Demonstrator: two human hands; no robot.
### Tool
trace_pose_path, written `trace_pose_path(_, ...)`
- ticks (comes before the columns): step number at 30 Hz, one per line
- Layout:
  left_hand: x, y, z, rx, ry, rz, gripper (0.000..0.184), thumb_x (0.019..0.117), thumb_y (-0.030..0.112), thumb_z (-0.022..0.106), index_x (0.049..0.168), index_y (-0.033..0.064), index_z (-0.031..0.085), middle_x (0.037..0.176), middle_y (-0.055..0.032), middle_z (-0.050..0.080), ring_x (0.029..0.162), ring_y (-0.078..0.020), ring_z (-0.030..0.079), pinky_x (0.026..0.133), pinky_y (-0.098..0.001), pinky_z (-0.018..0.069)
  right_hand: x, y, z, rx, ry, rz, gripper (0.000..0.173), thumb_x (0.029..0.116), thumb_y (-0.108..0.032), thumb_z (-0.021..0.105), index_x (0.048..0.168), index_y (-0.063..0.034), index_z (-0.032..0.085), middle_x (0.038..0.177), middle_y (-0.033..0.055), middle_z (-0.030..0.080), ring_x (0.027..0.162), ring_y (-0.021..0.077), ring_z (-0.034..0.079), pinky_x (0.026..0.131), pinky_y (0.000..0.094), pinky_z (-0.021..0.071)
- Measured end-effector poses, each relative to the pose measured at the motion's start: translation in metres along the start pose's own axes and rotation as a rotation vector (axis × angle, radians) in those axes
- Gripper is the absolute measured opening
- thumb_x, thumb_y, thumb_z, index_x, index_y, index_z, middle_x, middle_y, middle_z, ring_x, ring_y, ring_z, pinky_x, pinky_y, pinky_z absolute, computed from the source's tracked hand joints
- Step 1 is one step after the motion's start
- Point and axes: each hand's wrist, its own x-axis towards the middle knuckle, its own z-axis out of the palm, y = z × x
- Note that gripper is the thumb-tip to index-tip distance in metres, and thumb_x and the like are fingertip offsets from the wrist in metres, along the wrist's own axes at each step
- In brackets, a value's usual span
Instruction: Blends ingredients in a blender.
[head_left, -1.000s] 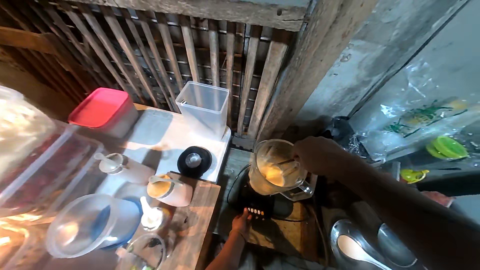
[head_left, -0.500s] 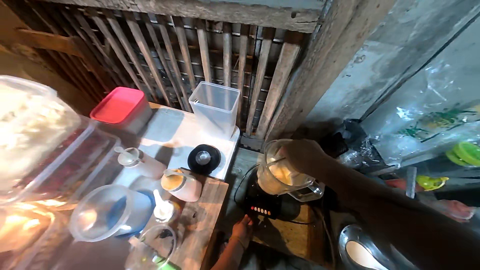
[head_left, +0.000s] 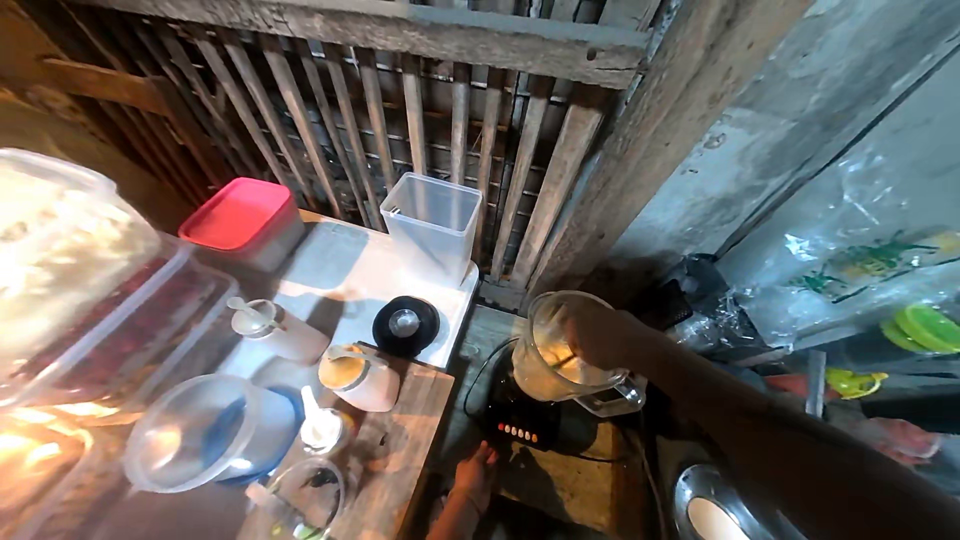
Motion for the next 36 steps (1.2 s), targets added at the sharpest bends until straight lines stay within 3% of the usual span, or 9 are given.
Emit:
trace_pose_path(6,-0.002,0.0,-0.003,-0.015,0.002,-0.008,0.038,0.1102,0.02,0.045,0.135,-0.0082,0.048,0.119,-0.0181,0.06,0.098,-0.0177,0.058,0.087,-0.0293,0.0489,0.008,-0.005,0.003,0.022,0.053,0.134,0.02,0.1023,-0.006,0.056,0.116,0.004,0.066,0.123,0.0262,0.064,0.118,0.0447,0.062,0.091,0.0616,0.0501)
trace_pose_path(9,-0.002,0.0,-0.004,0.023,-0.007,0.013,0.036,0.1105,0.021,0.044,0.129,-0.0085,0.051,0.111,-0.0154,0.061,0.09,-0.0162,0.057,0.082,-0.0296,0.0489,0.017,-0.001,0.017,-0.071,-0.074,0.028,0.021,0.0996,-0.005,0.058,0.112,0.0105,0.066,0.12,0.0294,0.064,0.118,0.0462,0.06,0.094,0.0623,0.0479)
trace_pose_path(13,0.0,0.002,-0.003,0.014,-0.005,0.005,0.035,0.1103,0.021,0.045,0.129,-0.0081,0.052,0.11,-0.0144,0.061,0.091,-0.0151,0.057,0.082,-0.0285,0.0491,0.013,0.005,-0.005,0.01,-0.074,-0.107,0.019,0.1011,-0.009,0.061,0.106,0.0063,0.071,0.109,0.0257,0.067,0.107,0.0413,0.064,0.092,0.0594,0.0477)
trace_pose_path(18,-0.002,0.003,0.007,-0.046,-0.01,-0.031,0.032,0.1086,0.019,0.049,0.129,-0.0063,0.052,0.115,-0.0139,0.061,0.094,-0.0133,0.059,0.082,-0.0264,0.049,0.012,-0.007,-0.001,0.004,0.04,0.105,0.018,0.0995,-0.006,0.061,0.113,0.0042,0.066,0.12,0.0271,0.065,0.116,0.0457,0.062,0.089,0.0632,0.0499)
trace_pose_path(22,-0.001,0.005,0.017,-0.087,-0.042,-0.044,0.041,0.1083,0.018,0.05,0.141,-0.0058,0.045,0.138,-0.0191,0.055,0.115,-0.0184,0.058,0.095,-0.0302,0.0475,0.009,-0.001,0.004,-0.075,-0.044,-0.057,0.018,0.1,-0.007,0.059,0.106,0.0069,0.068,0.112,0.0272,0.066,0.112,0.0439,0.061,0.093,0.0604,0.0467)
trace_pose_path(24,0.001,0.004,0.019,-0.083,-0.046,-0.037,0.043,0.1076,0.019,0.051,0.142,-0.006,0.043,0.14,-0.0201,0.053,0.118,-0.0199,0.057,0.097,-0.0312,0.0474,0.008,-0.001,-0.001,0.036,0.025,0.029,0.022,0.1033,-0.01,0.057,0.116,0.0015,0.07,0.121,0.0256,0.065,0.116,0.0439,0.062,0.093,0.0625,0.0485)
trace_pose_path(27,0.004,0.01,0.026,-0.086,-0.056,-0.02,0.043,0.1065,0.017,0.053,0.141,-0.006,0.043,0.139,-0.0196,0.054,0.117,-0.0192,0.058,0.097,-0.0304,0.0477,0.004,-0.008,0.002,-0.022,0.027,0.128,0.018,0.1011,-0.006,0.058,0.112,0.005,0.066,0.122,0.0262,0.064,0.118,0.045,0.061,0.09,0.0621,0.0501)
trace_pose_path(32,0.011,0.006,0.026,-0.049,-0.041,-0.018,0.04,0.1037,0.013,0.058,0.137,-0.0067,0.049,0.132,-0.019,0.059,0.109,-0.0173,0.061,0.092,-0.028,0.0501,0.015,0.006,0.012,0.011,0.065,-0.13,0.017,0.0997,-0.009,0.062,0.099,0.0046,0.073,0.103,0.0259,0.068,0.104,0.0439,0.064,0.089,0.0632,0.0477)
trace_pose_path(36,0.013,0.002,0.029,-0.005,-0.05,-0.01,0.043,0.101,0.01,0.063,0.137,-0.0082,0.047,0.131,-0.021,0.059,0.11,-0.0196,0.061,0.093,-0.0297,0.0506,0.0,-0.004,0.0,-0.032,0.017,0.086,0.015,0.0999,-0.007,0.061,0.107,0.0029,0.069,0.116,0.027,0.065,0.112,0.0468,0.063,0.086,0.0652,0.0494)
